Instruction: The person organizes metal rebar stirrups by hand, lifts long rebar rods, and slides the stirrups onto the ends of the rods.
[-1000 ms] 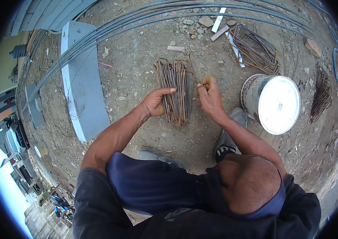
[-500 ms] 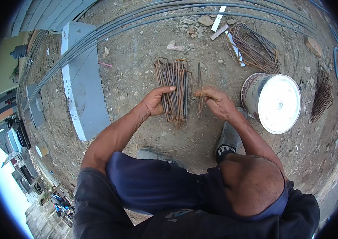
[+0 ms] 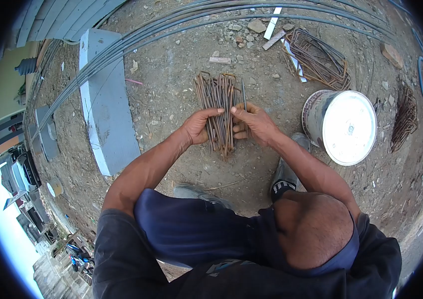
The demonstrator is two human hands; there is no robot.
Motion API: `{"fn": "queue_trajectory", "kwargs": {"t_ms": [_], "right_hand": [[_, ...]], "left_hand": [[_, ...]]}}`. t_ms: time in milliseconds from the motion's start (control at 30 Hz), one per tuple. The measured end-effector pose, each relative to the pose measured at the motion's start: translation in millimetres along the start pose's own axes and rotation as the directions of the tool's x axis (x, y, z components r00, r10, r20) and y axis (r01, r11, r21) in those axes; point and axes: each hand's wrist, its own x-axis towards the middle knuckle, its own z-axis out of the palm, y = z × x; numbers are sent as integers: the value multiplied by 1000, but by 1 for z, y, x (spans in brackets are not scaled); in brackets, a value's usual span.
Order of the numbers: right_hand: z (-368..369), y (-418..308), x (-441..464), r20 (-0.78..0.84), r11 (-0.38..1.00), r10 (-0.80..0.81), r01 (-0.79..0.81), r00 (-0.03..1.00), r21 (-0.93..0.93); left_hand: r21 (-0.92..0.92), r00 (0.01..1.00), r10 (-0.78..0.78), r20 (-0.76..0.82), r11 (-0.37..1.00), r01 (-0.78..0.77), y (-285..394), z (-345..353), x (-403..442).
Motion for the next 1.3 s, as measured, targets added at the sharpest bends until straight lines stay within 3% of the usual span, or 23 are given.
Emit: {"fn": "queue_trajectory", "kwargs": {"t_ms": [167,267,467,767,967,1067,1167,1267,1300], "right_hand": [[9,0,22,-126,966,-227,208,966,-152],[13,-5,15,-188,965,-240,214,952,-152],[13,-11,4,-121,953,-214,180,969,-243],[-7,-21,-14,-223,984,-158,134,962,-120],[-20,1,13,-318,986,-104,139,942,89],[-27,0,7,-335,995,-101,93,937,-40],[-28,-32,-10,-443,967,-237,164,865,-196],[-30,-60,-21,-367,680,-652,297,664,-671],[-31,-61,-18,-352,655,-657,275,667,-703]], "left_hand": [[21,999,18,-31,1000,-17,2,11,-6],[-12,1000,6,-25,1000,-6,0,5,-3],[-19,999,-2,43,1000,3,1,1,1],[-41,1000,-29,0,999,29,1,0,0],[-27,1000,-22,-18,999,21,1,3,0],[-13,999,-26,-32,1000,26,2,2,-3],[-29,998,-23,-67,999,21,2,-2,-4],[-36,994,-8,-106,999,4,3,-1,-4],[-32,993,-1,-121,999,-3,3,-1,-5]]}}
